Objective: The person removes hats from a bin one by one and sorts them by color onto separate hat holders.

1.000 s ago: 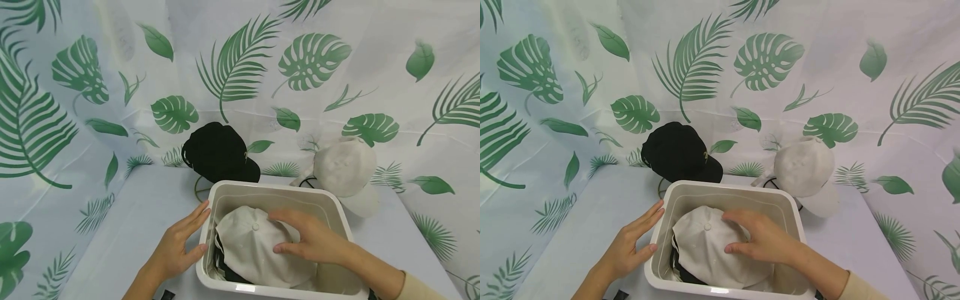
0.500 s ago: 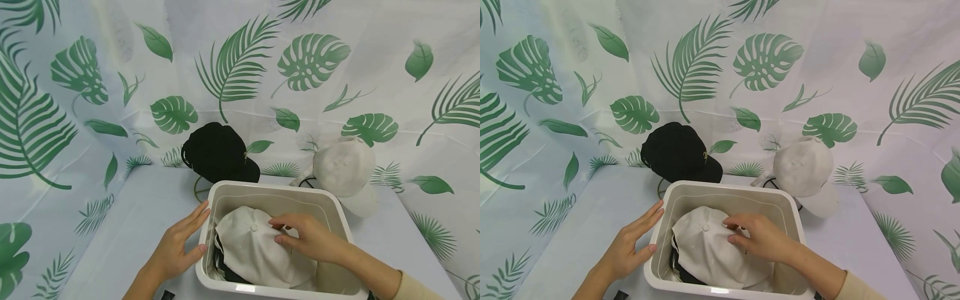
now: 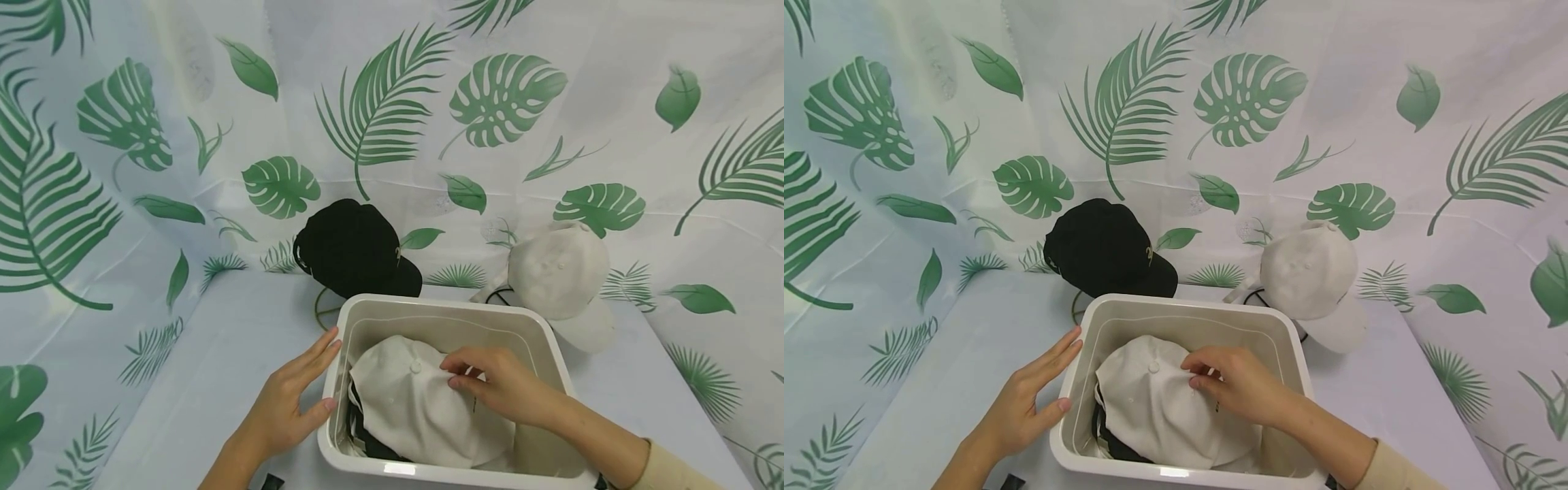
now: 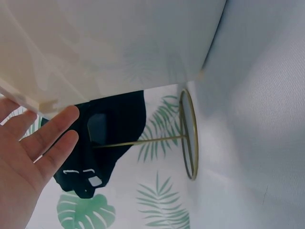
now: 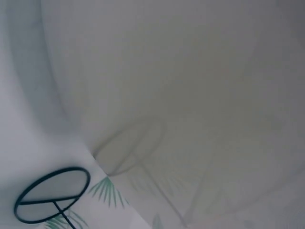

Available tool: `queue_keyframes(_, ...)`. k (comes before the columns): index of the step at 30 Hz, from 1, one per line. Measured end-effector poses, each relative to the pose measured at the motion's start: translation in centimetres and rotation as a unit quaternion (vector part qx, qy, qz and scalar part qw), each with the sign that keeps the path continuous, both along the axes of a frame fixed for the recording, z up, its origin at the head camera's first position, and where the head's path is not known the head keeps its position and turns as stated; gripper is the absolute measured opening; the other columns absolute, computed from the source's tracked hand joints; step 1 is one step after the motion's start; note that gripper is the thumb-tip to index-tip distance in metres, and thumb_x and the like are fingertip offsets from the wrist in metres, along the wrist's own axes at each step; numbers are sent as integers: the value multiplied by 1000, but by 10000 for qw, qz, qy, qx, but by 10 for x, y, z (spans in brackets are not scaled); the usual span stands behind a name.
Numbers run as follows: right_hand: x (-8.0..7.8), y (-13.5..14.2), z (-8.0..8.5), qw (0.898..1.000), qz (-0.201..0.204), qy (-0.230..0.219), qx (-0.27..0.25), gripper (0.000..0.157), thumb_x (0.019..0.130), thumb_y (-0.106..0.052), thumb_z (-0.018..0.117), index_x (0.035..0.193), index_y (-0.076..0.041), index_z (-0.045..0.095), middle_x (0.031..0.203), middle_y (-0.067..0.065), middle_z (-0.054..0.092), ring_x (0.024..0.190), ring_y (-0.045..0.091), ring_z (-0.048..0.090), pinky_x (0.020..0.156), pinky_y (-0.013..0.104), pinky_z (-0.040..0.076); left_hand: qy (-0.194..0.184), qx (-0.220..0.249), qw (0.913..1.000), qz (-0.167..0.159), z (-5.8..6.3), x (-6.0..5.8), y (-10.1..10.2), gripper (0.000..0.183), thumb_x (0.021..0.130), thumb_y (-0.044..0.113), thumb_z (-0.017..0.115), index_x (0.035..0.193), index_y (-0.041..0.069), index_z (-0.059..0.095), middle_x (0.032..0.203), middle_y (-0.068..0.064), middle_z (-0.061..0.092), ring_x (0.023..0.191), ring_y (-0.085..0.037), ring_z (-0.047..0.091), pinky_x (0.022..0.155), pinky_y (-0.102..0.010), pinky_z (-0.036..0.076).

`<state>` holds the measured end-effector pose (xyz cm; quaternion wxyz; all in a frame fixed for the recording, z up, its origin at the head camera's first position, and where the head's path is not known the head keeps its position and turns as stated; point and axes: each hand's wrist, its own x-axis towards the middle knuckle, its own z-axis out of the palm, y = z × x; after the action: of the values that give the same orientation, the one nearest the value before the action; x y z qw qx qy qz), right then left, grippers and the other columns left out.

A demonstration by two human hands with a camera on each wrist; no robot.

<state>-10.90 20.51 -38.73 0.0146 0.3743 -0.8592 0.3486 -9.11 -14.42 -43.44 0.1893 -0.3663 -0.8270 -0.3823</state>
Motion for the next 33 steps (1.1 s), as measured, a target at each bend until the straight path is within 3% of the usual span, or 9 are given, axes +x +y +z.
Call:
queue_keyframes(6, 0, 3, 0, 9988, 103, 391, -275, 27, 79, -2, 72, 100, -19, 68, 91, -11, 67, 79, 3, 64, 67, 13, 50, 30, 24, 10000, 10, 0, -1, 1, 66, 81, 23, 58, 143, 6, 41, 150, -13, 34, 130, -26, 43, 106, -23, 33)
queue_keyframes(22, 4, 13, 16, 9972, 43, 498, -550, 29, 78, -1, 73, 101, -18, 69, 89, -8, 68, 76, 5, 64, 62, 15, 51, -11, 33, 10000, 48, 0, 0, 1, 66, 80, 22, 59, 142, 5, 42, 149, -12, 35, 131, -25, 43, 107, -21, 30)
queue_keyframes(33, 6, 19, 39, 9976, -154, 419, -527, 32, 78, 0, 72, 103, -19, 68, 90, -8, 67, 76, 7, 64, 60, 23, 54, -60, 20, 10000, 37, 0, 1, 1, 66, 81, 22, 57, 143, 6, 41, 150, -12, 34, 131, -25, 42, 107, -22, 31)
